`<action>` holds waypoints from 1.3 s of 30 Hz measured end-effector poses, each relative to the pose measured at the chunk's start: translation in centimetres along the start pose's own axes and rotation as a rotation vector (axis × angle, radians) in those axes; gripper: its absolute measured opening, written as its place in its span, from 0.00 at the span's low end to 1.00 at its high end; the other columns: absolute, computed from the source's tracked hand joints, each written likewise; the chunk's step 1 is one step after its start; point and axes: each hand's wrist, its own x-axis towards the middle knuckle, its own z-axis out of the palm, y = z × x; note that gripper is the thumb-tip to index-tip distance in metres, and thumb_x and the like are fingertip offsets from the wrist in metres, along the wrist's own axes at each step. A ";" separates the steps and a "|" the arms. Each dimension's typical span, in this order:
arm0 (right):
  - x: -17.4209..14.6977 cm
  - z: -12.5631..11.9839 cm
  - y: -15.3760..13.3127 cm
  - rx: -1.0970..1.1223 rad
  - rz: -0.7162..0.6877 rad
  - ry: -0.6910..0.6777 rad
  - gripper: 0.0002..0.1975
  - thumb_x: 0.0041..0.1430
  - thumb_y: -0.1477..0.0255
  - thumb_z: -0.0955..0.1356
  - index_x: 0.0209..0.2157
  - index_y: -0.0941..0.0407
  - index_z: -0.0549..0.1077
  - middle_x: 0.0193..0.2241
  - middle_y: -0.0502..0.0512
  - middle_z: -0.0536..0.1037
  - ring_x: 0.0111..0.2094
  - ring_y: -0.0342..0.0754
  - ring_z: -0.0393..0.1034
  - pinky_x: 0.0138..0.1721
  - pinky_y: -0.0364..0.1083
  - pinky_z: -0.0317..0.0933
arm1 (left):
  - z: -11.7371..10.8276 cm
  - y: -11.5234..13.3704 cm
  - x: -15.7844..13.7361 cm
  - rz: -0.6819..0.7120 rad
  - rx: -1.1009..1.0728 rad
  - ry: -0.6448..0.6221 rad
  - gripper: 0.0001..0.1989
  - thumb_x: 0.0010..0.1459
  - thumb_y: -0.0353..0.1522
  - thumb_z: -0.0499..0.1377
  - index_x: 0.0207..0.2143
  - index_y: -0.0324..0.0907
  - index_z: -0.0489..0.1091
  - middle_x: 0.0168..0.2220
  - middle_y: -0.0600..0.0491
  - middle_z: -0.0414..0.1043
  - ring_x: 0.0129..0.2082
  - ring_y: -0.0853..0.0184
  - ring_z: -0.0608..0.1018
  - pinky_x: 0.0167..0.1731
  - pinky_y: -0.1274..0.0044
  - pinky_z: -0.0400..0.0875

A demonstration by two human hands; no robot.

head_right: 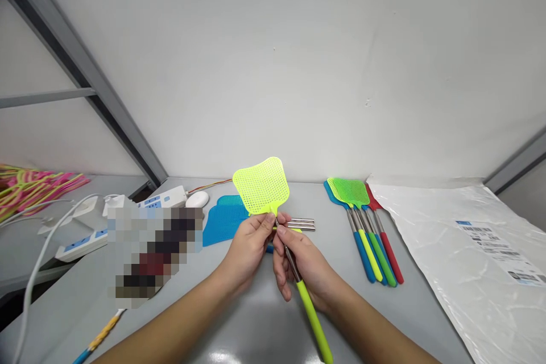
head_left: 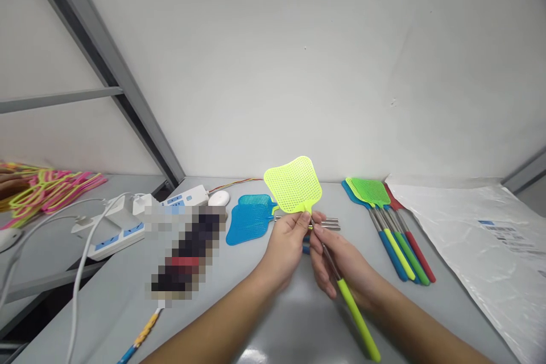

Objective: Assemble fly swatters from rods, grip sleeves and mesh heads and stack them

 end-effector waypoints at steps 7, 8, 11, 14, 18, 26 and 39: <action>-0.3 0.7 0.9 -0.047 0.076 -0.047 0.20 0.62 0.53 0.59 0.26 0.54 0.60 0.11 0.44 0.69 0.08 0.39 0.59 0.08 0.36 0.40 | -2.2 1.5 1.9 0.162 -0.109 0.222 0.14 0.54 0.42 0.63 0.32 0.39 0.74 0.39 0.47 0.74 0.34 0.68 0.72 0.36 0.76 0.68; -0.3 0.7 0.9 -0.048 0.081 -0.056 0.20 0.62 0.53 0.59 0.26 0.54 0.60 0.11 0.44 0.69 0.08 0.40 0.59 0.08 0.36 0.41 | -2.4 1.7 2.0 0.173 -0.114 0.230 0.14 0.53 0.42 0.63 0.32 0.39 0.74 0.39 0.47 0.73 0.34 0.69 0.72 0.36 0.76 0.68; -0.5 0.6 0.7 -0.045 0.083 -0.084 0.20 0.63 0.54 0.59 0.25 0.54 0.60 0.11 0.45 0.68 0.07 0.39 0.57 0.09 0.37 0.44 | -2.5 2.1 2.0 0.179 -0.108 0.207 0.15 0.55 0.42 0.61 0.33 0.39 0.74 0.40 0.48 0.73 0.33 0.70 0.71 0.35 0.76 0.68; -0.6 0.4 0.5 -0.033 0.072 -0.084 0.20 0.64 0.55 0.59 0.24 0.55 0.60 0.10 0.44 0.66 0.07 0.37 0.51 0.10 0.37 0.44 | -2.2 2.0 1.6 0.147 -0.067 0.134 0.15 0.57 0.43 0.59 0.33 0.39 0.74 0.39 0.48 0.72 0.33 0.69 0.71 0.35 0.76 0.68; -0.4 -0.2 0.3 0.012 0.058 -0.048 0.19 0.64 0.55 0.60 0.25 0.55 0.60 0.10 0.40 0.61 0.07 0.35 0.45 0.10 0.37 0.40 | -1.4 1.2 0.8 0.067 -0.002 0.028 0.16 0.58 0.43 0.58 0.33 0.40 0.75 0.36 0.48 0.72 0.34 0.68 0.72 0.36 0.76 0.69; 0.0 -1.2 0.0 -0.010 0.117 -0.021 0.20 0.62 0.54 0.61 0.25 0.54 0.58 0.10 0.38 0.56 0.08 0.35 0.42 0.11 0.37 0.37 | -1.0 -0.3 0.7 0.010 -0.015 0.029 0.16 0.56 0.44 0.59 0.31 0.39 0.75 0.34 0.49 0.73 0.33 0.67 0.73 0.37 0.76 0.68; -0.5 -1.0 -0.7 -0.035 0.218 -0.073 0.20 0.64 0.56 0.60 0.24 0.54 0.58 0.10 0.39 0.55 0.08 0.35 0.41 0.11 0.38 0.35 | -2.4 1.1 1.8 0.128 -0.095 0.166 0.17 0.56 0.45 0.59 0.31 0.39 0.73 0.35 0.49 0.72 0.30 0.71 0.70 0.32 0.77 0.66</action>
